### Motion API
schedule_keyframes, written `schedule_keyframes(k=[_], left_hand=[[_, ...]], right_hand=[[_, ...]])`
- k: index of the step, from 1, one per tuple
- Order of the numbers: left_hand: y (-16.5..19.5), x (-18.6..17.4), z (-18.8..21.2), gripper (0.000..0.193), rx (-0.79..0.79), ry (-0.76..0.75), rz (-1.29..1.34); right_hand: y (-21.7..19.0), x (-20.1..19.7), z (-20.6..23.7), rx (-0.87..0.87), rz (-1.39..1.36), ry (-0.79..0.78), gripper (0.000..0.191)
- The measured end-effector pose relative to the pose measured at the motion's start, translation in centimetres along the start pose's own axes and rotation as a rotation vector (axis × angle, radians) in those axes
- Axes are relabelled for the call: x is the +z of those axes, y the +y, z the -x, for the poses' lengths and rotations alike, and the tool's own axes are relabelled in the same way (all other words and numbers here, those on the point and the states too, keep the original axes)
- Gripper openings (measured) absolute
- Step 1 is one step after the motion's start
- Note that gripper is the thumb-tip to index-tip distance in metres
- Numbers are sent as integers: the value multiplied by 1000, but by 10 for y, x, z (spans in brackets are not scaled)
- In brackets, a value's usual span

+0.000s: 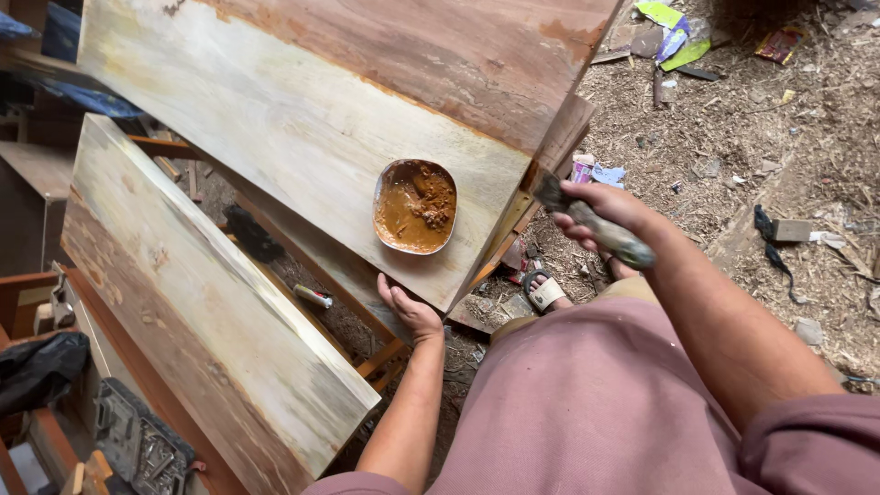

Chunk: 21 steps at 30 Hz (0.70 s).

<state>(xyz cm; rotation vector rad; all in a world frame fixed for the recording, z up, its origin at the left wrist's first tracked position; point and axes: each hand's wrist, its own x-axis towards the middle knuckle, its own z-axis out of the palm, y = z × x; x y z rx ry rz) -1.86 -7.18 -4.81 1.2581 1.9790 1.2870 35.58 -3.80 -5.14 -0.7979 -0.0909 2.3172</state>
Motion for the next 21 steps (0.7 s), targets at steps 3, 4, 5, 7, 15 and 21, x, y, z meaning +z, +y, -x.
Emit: schedule_keyframes(k=[3, 4, 5, 7, 15, 21], left_hand=[[-8, -6, 9, 58, -33, -38, 129], [-12, -11, 12, 58, -32, -49, 140], [-14, -13, 15, 57, -32, -48, 113], [-18, -18, 21, 57, -33, -60, 66], [-25, -51, 63, 46, 97, -268, -235], [-15, -69, 87, 30, 447, -499, -376]], right_hand=[[4, -4, 13, 0, -59, 55, 34], [5, -2, 12, -29, -50, 76, 32], [4, 1, 11, -64, -40, 96, 31], [4, 9, 12, -23, -11, 90, 34], [72, 20, 64, 136, 131, -25, 37], [112, -1, 88, 133, 85, 30, 50]])
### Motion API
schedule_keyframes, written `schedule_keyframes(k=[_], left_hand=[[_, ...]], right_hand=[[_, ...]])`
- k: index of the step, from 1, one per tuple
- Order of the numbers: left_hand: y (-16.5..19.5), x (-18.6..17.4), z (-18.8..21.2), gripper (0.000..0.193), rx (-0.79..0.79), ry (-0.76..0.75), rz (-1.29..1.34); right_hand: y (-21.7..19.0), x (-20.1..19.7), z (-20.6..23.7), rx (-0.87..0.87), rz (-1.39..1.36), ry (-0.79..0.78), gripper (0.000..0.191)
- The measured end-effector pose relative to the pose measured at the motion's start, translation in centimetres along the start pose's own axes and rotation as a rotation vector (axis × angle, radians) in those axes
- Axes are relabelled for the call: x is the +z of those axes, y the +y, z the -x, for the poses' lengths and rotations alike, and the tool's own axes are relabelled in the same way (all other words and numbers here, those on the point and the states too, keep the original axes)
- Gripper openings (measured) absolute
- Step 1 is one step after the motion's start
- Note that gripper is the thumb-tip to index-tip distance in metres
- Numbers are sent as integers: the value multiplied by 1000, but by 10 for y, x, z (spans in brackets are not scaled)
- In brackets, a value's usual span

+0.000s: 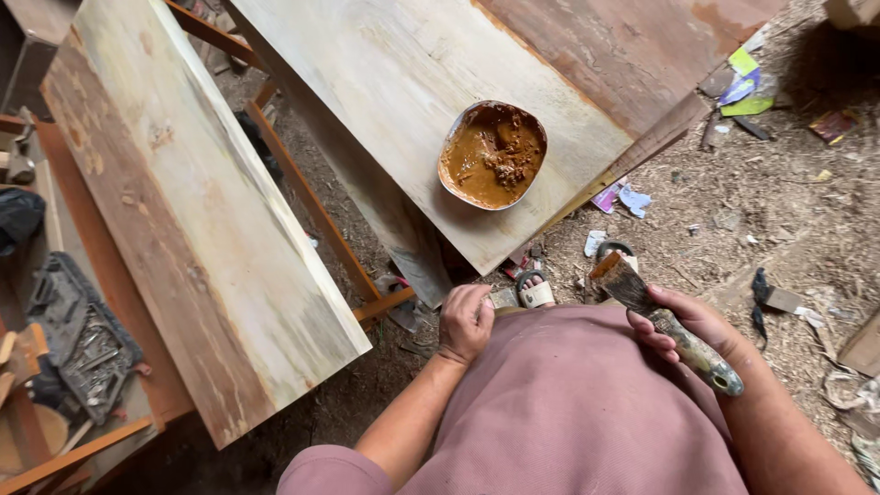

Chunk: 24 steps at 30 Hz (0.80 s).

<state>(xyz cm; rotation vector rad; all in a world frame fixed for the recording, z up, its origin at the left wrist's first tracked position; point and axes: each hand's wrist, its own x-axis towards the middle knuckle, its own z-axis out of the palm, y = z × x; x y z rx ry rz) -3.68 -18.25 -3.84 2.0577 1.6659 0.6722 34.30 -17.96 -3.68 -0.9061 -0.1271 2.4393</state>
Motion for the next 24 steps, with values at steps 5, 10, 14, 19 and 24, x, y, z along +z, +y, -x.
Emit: schedule_keyframes(k=[5, 10, 14, 19, 24], left_hand=[[17, -2, -15, 44, 398, 4, -124], [27, 13, -46, 75, 381, -169, -254], [42, 38, -62, 81, 414, -195, -411], [83, 88, -95, 69, 463, -411, -268], [102, 83, -67, 51, 728, -282, 12]], right_hand=[[16, -5, 7, -70, 49, 125, 42], [33, -1, 16, -101, 54, 193, 44], [53, -11, 27, -121, -21, 148, 48], [58, -32, 39, -173, -123, 46, 49], [26, -47, 40, -335, -187, 13, 41]])
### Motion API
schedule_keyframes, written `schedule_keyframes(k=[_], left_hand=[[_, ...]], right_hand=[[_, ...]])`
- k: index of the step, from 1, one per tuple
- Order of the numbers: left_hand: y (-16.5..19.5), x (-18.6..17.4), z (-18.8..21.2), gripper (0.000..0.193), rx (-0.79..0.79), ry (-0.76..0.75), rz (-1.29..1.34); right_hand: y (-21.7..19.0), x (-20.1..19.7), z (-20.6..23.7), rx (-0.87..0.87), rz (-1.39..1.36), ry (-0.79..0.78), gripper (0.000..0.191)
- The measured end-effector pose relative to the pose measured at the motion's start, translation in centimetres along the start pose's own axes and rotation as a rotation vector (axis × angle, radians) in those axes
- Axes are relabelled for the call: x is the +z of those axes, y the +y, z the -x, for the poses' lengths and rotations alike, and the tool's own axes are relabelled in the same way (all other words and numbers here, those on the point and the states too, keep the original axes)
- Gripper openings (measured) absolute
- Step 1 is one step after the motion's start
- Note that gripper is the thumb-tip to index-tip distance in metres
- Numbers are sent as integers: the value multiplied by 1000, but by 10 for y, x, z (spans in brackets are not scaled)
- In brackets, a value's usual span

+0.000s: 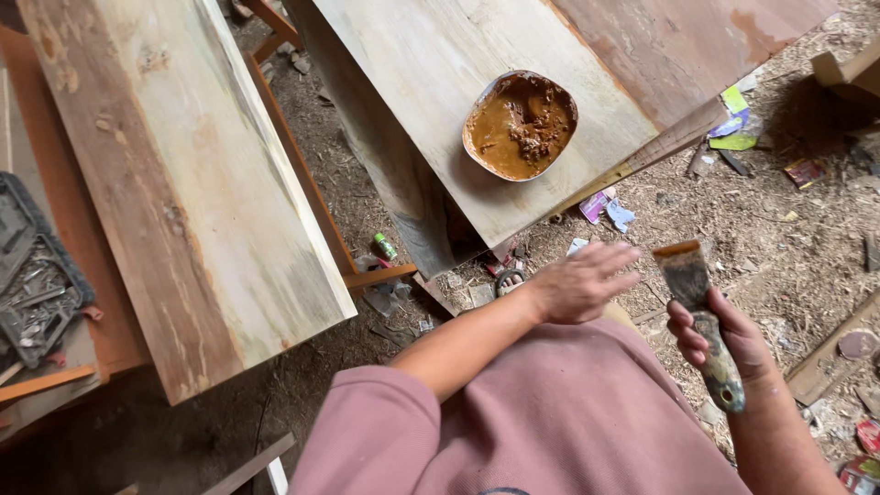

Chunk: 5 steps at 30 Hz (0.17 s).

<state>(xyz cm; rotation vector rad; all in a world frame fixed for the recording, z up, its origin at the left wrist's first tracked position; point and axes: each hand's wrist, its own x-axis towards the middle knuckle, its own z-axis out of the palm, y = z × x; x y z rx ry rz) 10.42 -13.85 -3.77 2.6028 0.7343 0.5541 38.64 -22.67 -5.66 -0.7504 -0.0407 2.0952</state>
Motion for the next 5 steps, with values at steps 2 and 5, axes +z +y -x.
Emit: schedule_keyframes(k=[2, 5], left_hand=[[-4, -16, 30, 54, -121, 192, 16], [-13, -42, 73, 65, -459, 277, -262]], right_hand=[[-15, -7, -5, 45, -22, -59, 49], [-23, -20, -5, 23, 74, -9, 45]])
